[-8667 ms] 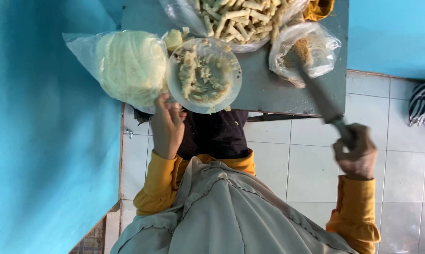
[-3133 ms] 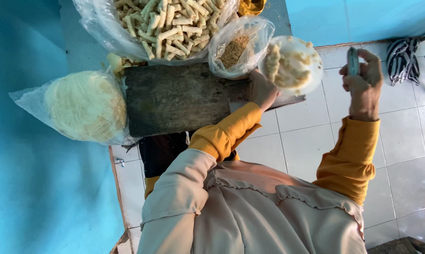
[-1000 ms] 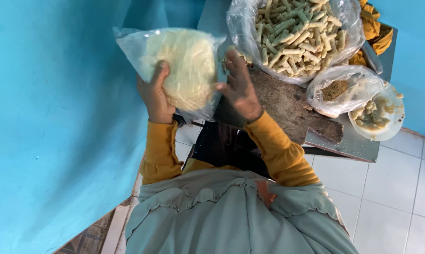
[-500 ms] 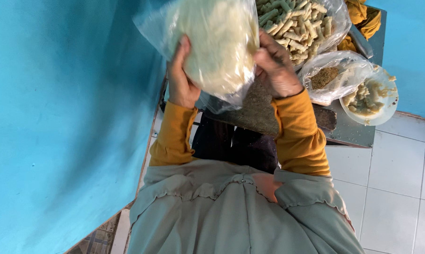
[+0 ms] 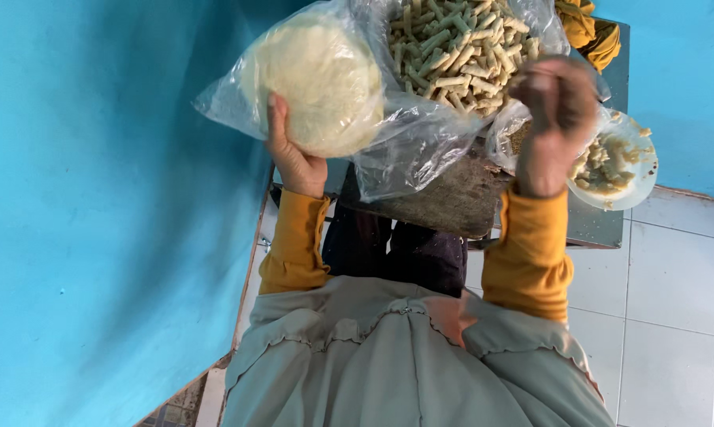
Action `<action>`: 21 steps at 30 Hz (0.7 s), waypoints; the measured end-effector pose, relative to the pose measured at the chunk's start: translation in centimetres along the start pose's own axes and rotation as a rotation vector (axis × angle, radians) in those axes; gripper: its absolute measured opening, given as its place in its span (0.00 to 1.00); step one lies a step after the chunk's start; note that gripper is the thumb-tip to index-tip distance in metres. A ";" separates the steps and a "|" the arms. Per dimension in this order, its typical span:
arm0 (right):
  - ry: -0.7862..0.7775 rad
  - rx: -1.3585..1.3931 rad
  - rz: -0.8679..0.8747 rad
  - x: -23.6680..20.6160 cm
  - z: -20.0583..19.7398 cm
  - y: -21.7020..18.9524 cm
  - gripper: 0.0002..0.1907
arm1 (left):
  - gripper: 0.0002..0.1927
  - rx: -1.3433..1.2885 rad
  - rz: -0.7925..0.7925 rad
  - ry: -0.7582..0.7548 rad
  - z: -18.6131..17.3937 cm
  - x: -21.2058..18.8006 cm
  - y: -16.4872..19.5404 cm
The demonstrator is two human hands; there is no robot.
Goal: The person sits at a small metal table and separates round flatbread discs that are stuck together, peeling each one apart by hand and stacking the separated discs on the table. They first scrape the table surface with a knife and move a plate of dough mixture aside before working through the stack of discs one at a time.
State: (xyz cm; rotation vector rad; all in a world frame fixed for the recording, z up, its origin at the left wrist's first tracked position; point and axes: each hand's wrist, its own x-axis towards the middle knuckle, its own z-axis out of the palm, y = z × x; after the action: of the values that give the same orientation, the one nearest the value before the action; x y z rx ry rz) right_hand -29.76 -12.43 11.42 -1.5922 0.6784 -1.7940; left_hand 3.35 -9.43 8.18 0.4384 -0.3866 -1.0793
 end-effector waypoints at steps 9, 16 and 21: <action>-0.146 0.000 0.441 -8.8 5.2 1.2 0.20 | 0.40 -0.078 -0.020 0.063 1.5 -1.8 -0.9; -0.014 0.910 0.657 -9.3 6.5 1.0 0.19 | 0.41 -0.105 0.000 0.035 2.1 -3.3 -1.6; -0.235 0.721 0.687 -8.2 9.5 2.2 0.35 | 0.41 -0.120 -0.055 0.018 1.5 -5.1 -2.7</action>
State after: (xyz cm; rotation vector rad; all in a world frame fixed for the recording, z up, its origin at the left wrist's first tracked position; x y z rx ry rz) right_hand -19.54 -7.40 5.63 -0.8989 0.3348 -1.1208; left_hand -1.59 -6.17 7.62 0.3533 -0.2929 -1.1446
